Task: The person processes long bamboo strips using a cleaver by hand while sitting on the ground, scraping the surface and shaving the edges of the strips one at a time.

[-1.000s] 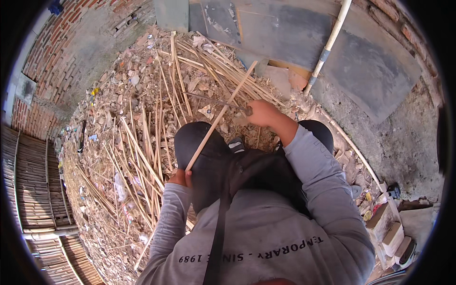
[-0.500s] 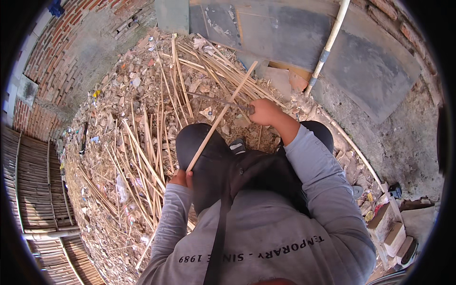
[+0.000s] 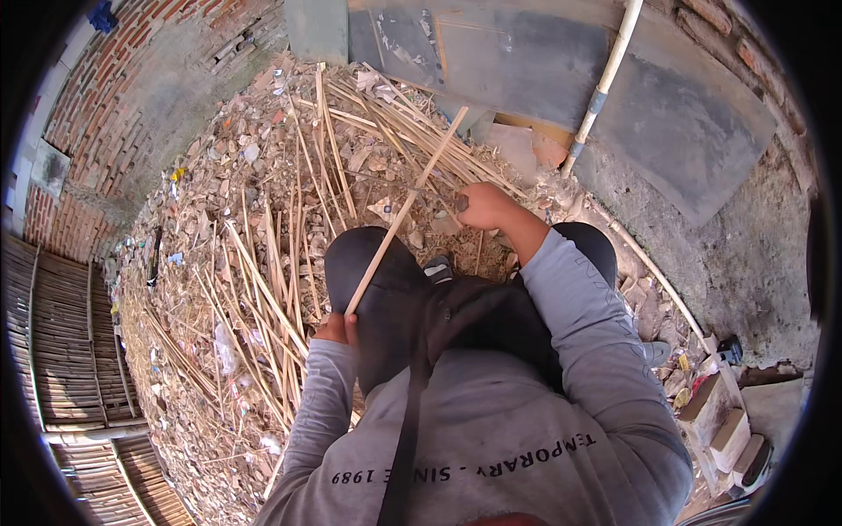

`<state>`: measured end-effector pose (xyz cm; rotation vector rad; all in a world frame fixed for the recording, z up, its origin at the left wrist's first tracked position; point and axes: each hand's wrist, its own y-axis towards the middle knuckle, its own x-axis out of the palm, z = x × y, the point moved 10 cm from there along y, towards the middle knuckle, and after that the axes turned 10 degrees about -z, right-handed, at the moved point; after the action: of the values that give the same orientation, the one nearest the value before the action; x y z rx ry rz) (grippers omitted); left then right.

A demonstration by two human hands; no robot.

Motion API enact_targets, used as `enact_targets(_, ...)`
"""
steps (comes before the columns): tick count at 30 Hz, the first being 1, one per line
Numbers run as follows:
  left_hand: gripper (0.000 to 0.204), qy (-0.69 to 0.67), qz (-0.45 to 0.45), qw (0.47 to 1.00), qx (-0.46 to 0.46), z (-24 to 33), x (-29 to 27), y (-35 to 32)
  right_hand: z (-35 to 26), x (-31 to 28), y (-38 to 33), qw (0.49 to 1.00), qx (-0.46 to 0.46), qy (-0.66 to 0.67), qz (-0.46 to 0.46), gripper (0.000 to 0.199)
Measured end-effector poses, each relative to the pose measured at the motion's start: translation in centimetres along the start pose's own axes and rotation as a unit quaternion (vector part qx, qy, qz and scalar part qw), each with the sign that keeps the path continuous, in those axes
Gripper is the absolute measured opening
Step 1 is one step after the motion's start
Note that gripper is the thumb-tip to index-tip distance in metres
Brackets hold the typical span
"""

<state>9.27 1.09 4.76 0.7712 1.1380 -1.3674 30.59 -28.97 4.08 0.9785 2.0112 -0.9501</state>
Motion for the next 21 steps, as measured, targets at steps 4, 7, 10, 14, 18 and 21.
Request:
enact_targets(4,0.036,0.008,0.001,1.0,0.008,-0.4,0.1,-0.1,-1.1,-0.4,-1.4,0.997,-0.011,0.037,0.064,0.031)
enact_targets(7,0.036,-0.004,0.004,1.0,0.018,0.4,-0.3,0.0,-3.0,-0.2,-1.9,0.998,-0.048,0.003,0.05,0.029)
enact_targets(10,0.036,0.007,0.003,1.0,0.019,0.8,-0.4,-0.2,-5.2,1.2,-3.0,0.994,-0.061,-0.089,-0.003,0.026)
enact_targets(14,0.036,-0.001,-0.01,1.0,0.008,0.0,-0.1,0.0,-5.9,0.4,-3.1,0.996,-0.065,-0.063,-0.009,0.03)
enact_targets(18,0.036,-0.007,-0.004,1.0,0.007,-0.5,0.4,0.1,0.4,-1.0,-0.3,0.996,0.008,0.039,0.077,0.034)
enact_targets(21,0.037,-0.01,0.001,1.0,0.011,-0.6,0.3,0.2,2.0,-2.2,-0.5,0.985,0.016,0.073,0.158,0.036)
